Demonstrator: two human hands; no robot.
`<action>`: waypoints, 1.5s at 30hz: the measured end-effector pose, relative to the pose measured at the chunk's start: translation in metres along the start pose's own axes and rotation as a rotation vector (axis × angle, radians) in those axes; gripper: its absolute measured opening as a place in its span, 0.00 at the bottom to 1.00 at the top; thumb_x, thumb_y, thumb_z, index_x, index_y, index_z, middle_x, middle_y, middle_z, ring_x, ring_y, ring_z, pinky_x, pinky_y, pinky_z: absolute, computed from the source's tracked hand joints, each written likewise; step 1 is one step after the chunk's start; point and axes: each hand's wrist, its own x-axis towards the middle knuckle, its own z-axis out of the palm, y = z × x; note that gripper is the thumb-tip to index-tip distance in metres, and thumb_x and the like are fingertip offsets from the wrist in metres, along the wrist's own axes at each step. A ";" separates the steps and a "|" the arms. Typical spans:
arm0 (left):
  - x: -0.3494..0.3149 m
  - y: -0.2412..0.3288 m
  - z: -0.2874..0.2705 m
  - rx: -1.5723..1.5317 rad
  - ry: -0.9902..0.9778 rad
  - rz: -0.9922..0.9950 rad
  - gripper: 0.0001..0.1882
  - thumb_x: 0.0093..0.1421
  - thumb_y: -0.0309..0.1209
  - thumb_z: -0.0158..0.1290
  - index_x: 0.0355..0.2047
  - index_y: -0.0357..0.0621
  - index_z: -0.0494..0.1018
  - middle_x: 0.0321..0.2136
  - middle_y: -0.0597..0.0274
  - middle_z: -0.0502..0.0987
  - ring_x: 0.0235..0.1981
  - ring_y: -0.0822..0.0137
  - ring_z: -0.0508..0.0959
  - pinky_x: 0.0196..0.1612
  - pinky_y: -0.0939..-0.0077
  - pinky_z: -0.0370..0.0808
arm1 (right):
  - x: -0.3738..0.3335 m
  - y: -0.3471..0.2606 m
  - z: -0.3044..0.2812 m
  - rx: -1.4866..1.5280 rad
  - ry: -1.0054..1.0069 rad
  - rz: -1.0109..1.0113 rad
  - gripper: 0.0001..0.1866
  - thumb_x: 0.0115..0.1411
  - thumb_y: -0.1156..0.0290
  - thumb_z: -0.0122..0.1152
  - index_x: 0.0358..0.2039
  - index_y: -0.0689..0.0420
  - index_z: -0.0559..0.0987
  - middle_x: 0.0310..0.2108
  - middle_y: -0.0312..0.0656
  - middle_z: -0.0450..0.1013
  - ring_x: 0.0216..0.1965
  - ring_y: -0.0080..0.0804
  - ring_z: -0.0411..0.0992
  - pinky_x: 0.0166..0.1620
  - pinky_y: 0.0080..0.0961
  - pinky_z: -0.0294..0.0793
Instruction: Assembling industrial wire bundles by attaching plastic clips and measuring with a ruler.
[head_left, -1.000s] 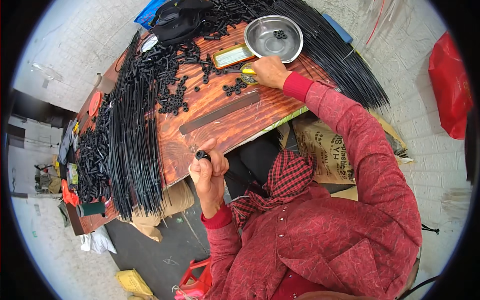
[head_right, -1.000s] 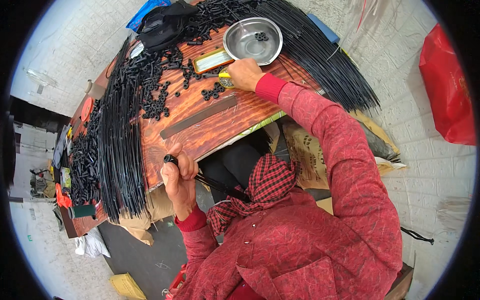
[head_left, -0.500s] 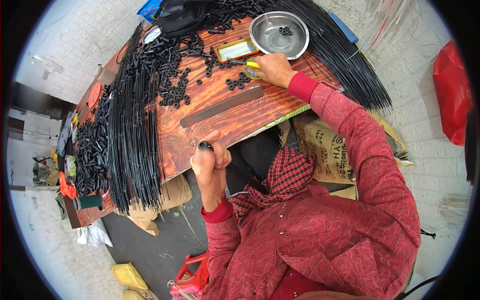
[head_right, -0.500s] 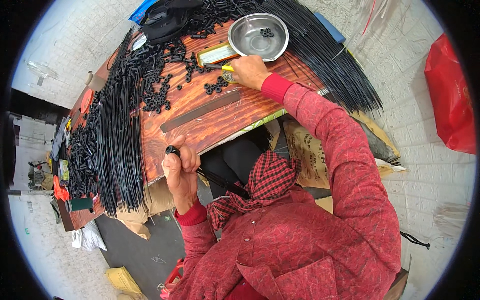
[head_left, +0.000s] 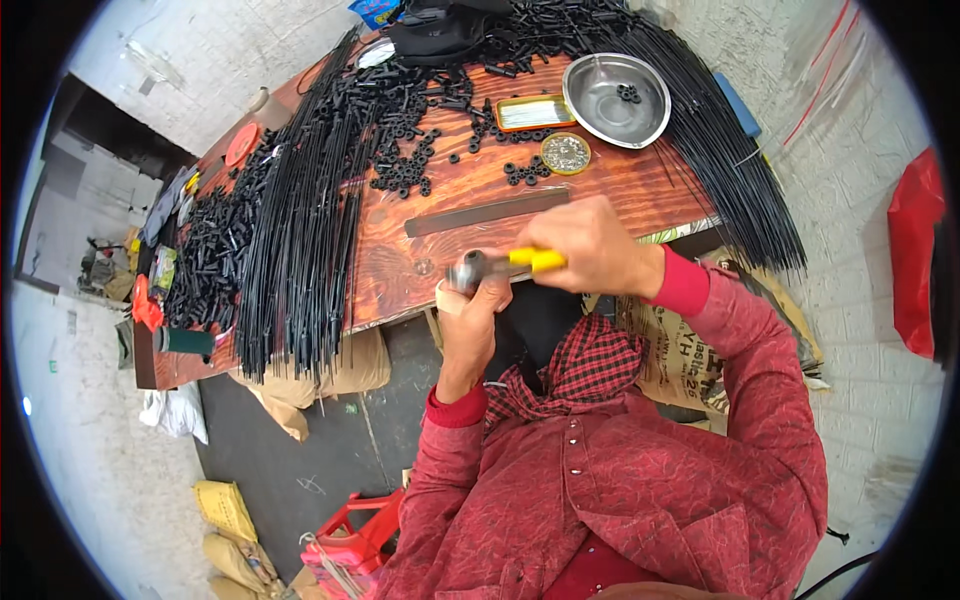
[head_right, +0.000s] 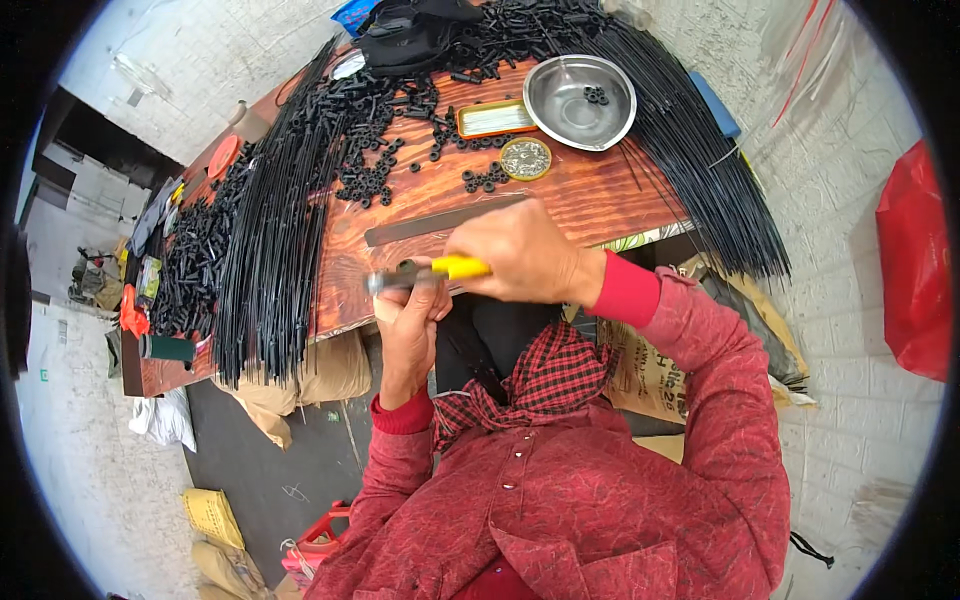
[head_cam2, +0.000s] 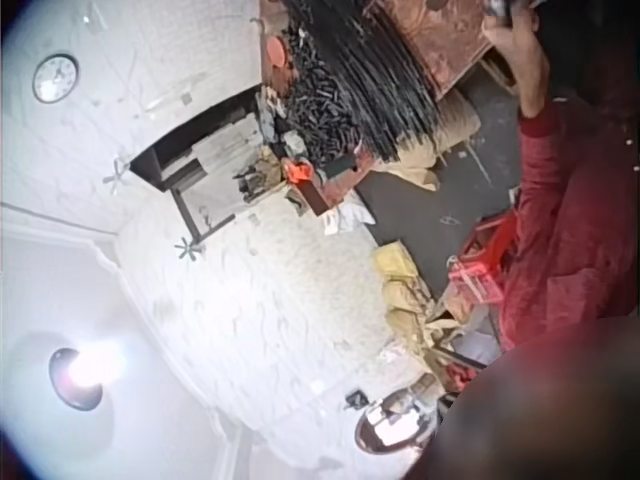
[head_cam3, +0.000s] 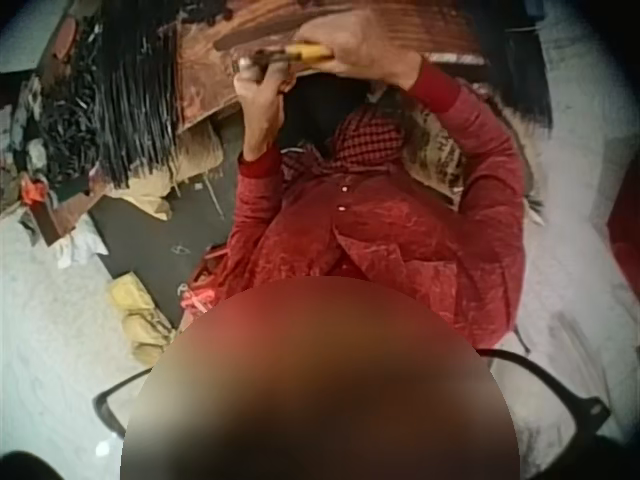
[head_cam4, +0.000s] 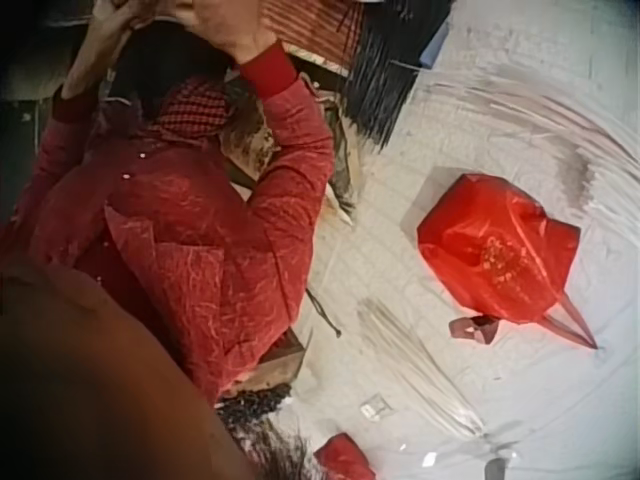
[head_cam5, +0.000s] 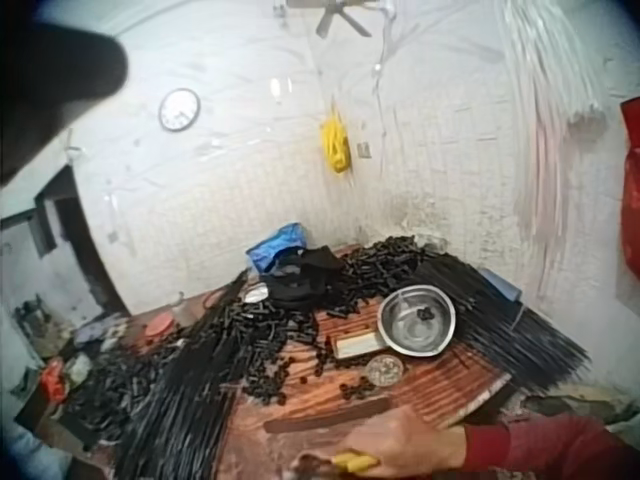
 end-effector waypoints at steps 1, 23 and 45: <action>-0.001 0.001 0.001 0.041 0.025 -0.009 0.07 0.63 0.22 0.53 0.42 0.35 0.71 0.23 0.69 0.69 0.22 0.78 0.65 0.26 0.82 0.61 | 0.000 -0.006 -0.003 -0.048 -0.032 -0.093 0.12 0.46 0.69 0.72 0.31 0.56 0.79 0.22 0.40 0.74 0.24 0.40 0.76 0.26 0.34 0.73; -0.019 0.019 0.018 -0.009 -0.133 -0.054 0.09 0.63 0.31 0.59 0.35 0.36 0.76 0.19 0.72 0.68 0.19 0.80 0.64 0.22 0.83 0.58 | -0.023 -0.039 -0.021 0.172 0.078 0.097 0.10 0.53 0.71 0.71 0.34 0.59 0.81 0.26 0.43 0.76 0.26 0.36 0.76 0.30 0.28 0.73; -0.019 0.020 0.018 0.014 -0.071 -0.022 0.11 0.64 0.33 0.59 0.30 0.41 0.70 0.19 0.72 0.65 0.18 0.80 0.60 0.22 0.82 0.55 | -0.022 -0.046 -0.012 0.795 -0.025 0.702 0.09 0.61 0.68 0.66 0.32 0.61 0.78 0.22 0.29 0.70 0.22 0.13 0.68 0.25 0.17 0.65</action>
